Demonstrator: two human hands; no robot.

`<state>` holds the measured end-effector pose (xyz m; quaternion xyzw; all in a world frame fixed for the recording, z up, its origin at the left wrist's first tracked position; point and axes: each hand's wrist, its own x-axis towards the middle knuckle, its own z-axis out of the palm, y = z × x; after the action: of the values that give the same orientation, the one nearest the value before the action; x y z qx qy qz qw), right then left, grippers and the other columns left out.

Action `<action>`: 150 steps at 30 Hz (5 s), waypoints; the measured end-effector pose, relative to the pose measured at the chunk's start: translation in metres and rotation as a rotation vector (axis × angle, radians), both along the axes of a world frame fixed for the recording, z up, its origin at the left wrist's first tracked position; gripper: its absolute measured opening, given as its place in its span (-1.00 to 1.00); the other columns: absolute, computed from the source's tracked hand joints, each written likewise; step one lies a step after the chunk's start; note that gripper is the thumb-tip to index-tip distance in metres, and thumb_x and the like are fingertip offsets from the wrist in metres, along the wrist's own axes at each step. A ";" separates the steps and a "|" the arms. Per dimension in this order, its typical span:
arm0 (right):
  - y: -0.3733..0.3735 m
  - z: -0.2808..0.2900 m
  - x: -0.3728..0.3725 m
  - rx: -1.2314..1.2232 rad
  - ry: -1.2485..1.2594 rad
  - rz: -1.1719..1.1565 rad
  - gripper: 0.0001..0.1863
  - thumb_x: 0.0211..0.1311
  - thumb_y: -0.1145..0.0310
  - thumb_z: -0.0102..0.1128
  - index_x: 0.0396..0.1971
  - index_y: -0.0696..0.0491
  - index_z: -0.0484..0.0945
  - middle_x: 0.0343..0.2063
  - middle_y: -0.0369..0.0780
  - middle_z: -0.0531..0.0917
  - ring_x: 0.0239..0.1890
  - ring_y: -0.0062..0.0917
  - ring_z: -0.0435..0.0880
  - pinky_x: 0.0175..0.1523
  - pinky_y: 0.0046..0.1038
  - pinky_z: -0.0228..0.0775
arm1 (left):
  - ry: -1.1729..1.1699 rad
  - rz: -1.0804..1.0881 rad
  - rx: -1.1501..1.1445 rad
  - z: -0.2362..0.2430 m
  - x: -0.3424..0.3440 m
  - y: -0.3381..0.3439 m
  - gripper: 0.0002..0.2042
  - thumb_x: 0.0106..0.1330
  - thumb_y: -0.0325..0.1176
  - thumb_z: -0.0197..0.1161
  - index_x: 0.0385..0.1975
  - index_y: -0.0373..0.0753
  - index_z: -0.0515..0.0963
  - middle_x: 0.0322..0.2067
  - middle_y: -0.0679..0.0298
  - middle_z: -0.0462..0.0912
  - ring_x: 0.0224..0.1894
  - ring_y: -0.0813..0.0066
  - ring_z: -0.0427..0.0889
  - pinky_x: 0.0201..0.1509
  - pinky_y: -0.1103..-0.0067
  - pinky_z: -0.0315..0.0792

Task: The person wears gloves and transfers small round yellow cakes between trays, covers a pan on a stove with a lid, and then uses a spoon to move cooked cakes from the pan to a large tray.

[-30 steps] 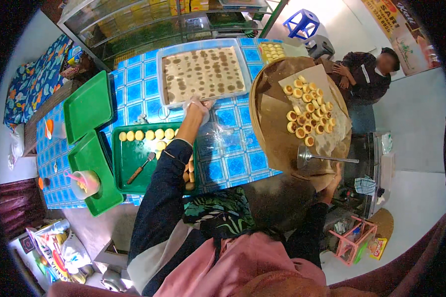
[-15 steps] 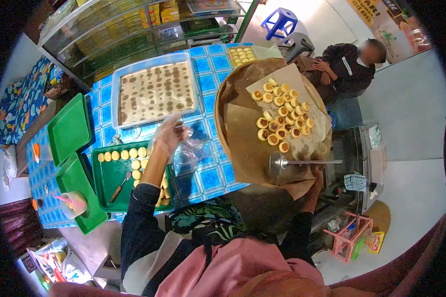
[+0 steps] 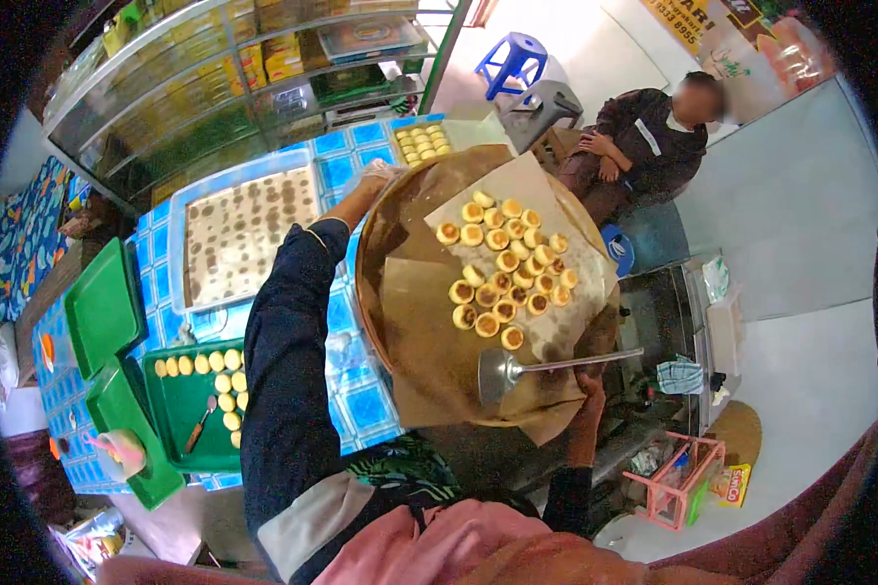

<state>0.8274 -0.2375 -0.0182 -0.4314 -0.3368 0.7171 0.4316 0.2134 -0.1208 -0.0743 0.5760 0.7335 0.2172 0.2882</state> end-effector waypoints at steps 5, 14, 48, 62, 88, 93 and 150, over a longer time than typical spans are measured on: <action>0.015 -0.037 0.064 0.095 -0.261 -0.170 -0.66 0.02 0.45 -0.02 -0.13 0.18 0.38 -0.23 -0.15 0.54 -0.25 -0.37 0.57 -0.12 -0.34 0.46 | -0.036 0.135 -0.013 -0.027 0.034 0.050 -0.69 0.06 0.00 0.10 -0.33 -0.03 0.59 -0.39 0.37 0.60 -0.43 0.46 0.50 -0.39 0.55 0.39; -0.014 -0.008 0.023 0.335 -0.410 -0.159 -0.69 0.16 0.16 0.05 -0.37 0.14 0.51 -0.35 -0.24 0.56 -0.40 -0.48 0.55 -0.21 -0.37 0.42 | -0.545 0.273 0.432 -0.147 -0.016 0.081 -0.88 0.06 -0.29 0.19 -0.62 -0.12 0.59 -0.62 0.43 0.56 -0.61 0.63 0.43 -0.59 0.66 0.30; -0.004 -0.012 -0.008 0.167 -0.011 -0.199 -0.67 0.07 0.36 -0.03 -0.15 0.15 0.41 -0.22 -0.19 0.54 -0.23 -0.39 0.51 -0.08 -0.35 0.36 | -1.540 0.505 0.259 -0.001 0.067 -0.128 -0.43 0.25 0.04 -0.09 0.04 -0.38 0.28 -0.15 0.11 0.51 -0.18 0.33 0.51 -0.03 0.43 0.35; -0.016 -0.001 -0.028 0.181 0.101 -0.157 -0.67 0.12 0.26 -0.05 -0.19 0.14 0.46 -0.24 -0.15 0.55 -0.23 -0.36 0.53 -0.08 -0.32 0.37 | -0.775 0.782 0.374 -0.019 0.034 -0.096 -0.40 0.12 0.13 0.06 -0.11 -0.35 0.34 -0.33 0.13 0.51 -0.44 0.23 0.51 -0.33 0.30 0.40; -0.115 0.009 -0.044 -0.113 0.031 -0.749 -0.29 0.20 -0.17 -0.23 0.15 0.10 0.08 -0.18 -0.17 0.48 -0.29 -0.46 0.52 -0.14 -0.37 0.39 | -1.085 0.074 -0.009 0.111 0.211 -0.290 -0.61 0.19 -0.12 0.05 -0.17 -0.35 0.44 -0.27 0.12 0.54 -0.29 0.28 0.53 -0.16 0.37 0.39; -0.204 -0.063 -0.055 -0.238 0.241 -0.598 -0.11 -0.01 -0.28 0.01 0.13 0.14 0.10 -0.39 -0.12 0.52 -0.43 -0.39 0.54 -0.36 -0.43 0.34 | -0.934 -0.271 -0.128 0.138 0.244 -0.317 -0.64 0.21 -0.16 0.05 -0.19 -0.35 0.46 -0.26 0.12 0.55 -0.26 0.29 0.53 -0.12 0.39 0.38; -1.038 -0.124 0.202 -1.036 -1.372 -1.628 -0.67 -0.10 0.09 0.14 -0.50 0.08 0.56 -0.46 -0.12 0.56 -0.35 -0.21 0.52 -0.25 -0.25 0.32 | -0.736 -0.557 -1.364 0.028 0.764 -0.651 -0.67 0.23 -0.38 0.04 -0.09 -0.48 0.33 -0.16 -0.12 0.45 -0.12 0.10 0.48 -0.01 0.34 0.41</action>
<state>1.0290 -1.2753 -0.1427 -0.9370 0.2066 -0.0992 0.2637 0.9771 -0.7715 -0.0463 0.3271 0.3933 -0.1807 0.8400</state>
